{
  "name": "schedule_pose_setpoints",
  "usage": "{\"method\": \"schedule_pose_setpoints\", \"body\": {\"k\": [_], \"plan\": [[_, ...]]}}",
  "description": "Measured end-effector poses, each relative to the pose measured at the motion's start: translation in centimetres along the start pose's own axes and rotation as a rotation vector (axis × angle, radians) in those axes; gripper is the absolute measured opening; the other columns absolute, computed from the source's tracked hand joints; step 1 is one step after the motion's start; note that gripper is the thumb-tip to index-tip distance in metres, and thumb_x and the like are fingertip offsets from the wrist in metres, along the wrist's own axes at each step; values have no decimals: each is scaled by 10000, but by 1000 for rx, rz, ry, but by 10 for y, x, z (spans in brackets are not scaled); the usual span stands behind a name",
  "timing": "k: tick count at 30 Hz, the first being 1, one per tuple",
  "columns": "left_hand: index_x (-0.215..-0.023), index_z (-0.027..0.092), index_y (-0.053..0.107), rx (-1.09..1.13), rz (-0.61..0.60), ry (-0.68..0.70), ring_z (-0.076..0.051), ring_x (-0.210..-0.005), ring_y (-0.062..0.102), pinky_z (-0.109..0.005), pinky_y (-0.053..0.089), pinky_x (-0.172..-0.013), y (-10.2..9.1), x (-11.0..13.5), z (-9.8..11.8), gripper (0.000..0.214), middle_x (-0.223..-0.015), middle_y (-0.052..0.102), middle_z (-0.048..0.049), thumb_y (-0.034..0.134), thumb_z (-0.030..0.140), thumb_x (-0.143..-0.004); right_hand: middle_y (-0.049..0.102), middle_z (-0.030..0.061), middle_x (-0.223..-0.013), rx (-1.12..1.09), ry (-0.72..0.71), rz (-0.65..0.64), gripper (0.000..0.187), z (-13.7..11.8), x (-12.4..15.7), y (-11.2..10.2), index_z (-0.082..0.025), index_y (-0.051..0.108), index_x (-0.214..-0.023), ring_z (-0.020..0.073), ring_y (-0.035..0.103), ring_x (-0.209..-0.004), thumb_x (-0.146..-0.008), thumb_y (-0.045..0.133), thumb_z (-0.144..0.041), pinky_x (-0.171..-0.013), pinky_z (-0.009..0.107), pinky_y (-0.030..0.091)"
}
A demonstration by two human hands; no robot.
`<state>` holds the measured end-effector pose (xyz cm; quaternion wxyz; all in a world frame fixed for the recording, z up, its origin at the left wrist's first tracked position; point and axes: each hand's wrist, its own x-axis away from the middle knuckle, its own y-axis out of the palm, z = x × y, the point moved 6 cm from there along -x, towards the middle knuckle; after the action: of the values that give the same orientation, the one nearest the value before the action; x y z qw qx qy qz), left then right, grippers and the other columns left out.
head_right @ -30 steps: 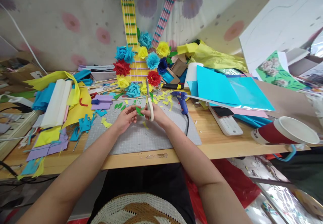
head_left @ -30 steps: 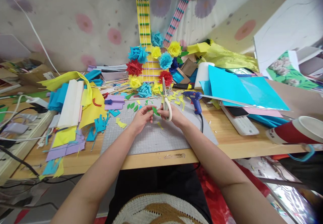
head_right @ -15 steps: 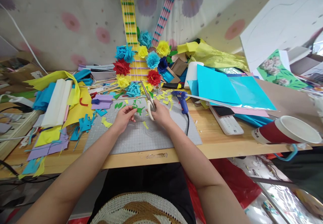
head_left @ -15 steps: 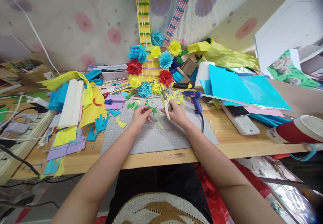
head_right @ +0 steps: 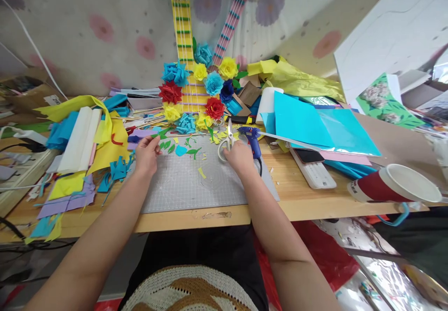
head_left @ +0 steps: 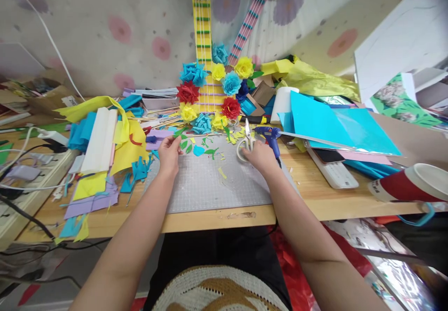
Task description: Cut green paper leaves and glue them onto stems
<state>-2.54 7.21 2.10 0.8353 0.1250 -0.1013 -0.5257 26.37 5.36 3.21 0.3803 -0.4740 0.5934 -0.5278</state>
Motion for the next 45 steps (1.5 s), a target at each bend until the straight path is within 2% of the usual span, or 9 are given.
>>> {"method": "schedule_pose_setpoints", "body": {"k": [7,12,17,21,25,29,34,39,45], "plan": [[-746,180,513,-1,-86,38,-69,-454,524,-203,460,-424,1,0,9,304,-657,585,37,707,320,-558,642,215,-957,107,-24,-13,526,-17,-6,-2,-35,432,-1185,283,623,-919,-804,521,-387,-730,332,445],[-719,161,567,-80,-176,82,-89,-509,576,-201,468,-428,5,-1,8,307,-724,611,-6,706,404,-595,637,238,-947,175,-98,-11,394,-25,-9,-5,-63,549,-1068,307,608,-926,-802,529,-353,-724,368,431],[-695,146,577,-199,-198,110,-105,-531,590,-200,466,-444,4,-3,2,284,-649,583,0,728,361,-587,640,156,-1023,29,-291,104,250,-47,-3,-12,-151,588,-1014,271,567,-963,-804,498,-252,-704,331,408],[-750,160,570,-207,-181,141,-116,-580,614,-207,477,-475,0,-6,3,250,-706,591,7,726,263,-584,662,47,-945,-146,-510,36,194,-79,7,0,-216,601,-952,189,577,-867,-798,486,-195,-659,267,380],[-802,161,618,-252,-145,217,-115,-648,609,-213,487,-566,-5,-12,6,222,-729,619,-6,697,232,-607,644,47,-940,-152,-615,-2,150,-97,10,10,-211,612,-917,179,557,-888,-796,526,-226,-664,253,367],[-758,152,651,-269,-134,279,-104,-667,592,-221,481,-666,-7,-15,8,181,-721,644,-17,701,215,-596,627,64,-922,-159,-616,7,208,-96,7,18,-197,601,-949,193,546,-885,-797,555,-331,-676,266,369],[-753,157,645,-182,-83,224,-105,-673,594,-231,486,-674,-9,-17,8,191,-720,644,-11,705,203,-578,632,37,-875,-290,-580,24,237,-89,8,24,-197,582,-992,173,548,-854,-774,491,-171,-681,259,370],[-776,161,619,-112,-15,168,-94,-619,569,-209,480,-568,-13,-17,12,218,-688,611,2,700,209,-579,637,17,-854,-397,-529,42,264,-82,4,21,-202,579,-998,157,546,-782,-773,449,-155,-661,260,373],[-818,175,564,-34,-25,137,-97,-616,575,-239,521,-586,-10,-14,9,297,-673,569,25,716,235,-570,614,55,-989,-297,-609,124,268,-80,2,16,-207,608,-998,186,528,-930,-807,434,-140,-749,286,384]]}}
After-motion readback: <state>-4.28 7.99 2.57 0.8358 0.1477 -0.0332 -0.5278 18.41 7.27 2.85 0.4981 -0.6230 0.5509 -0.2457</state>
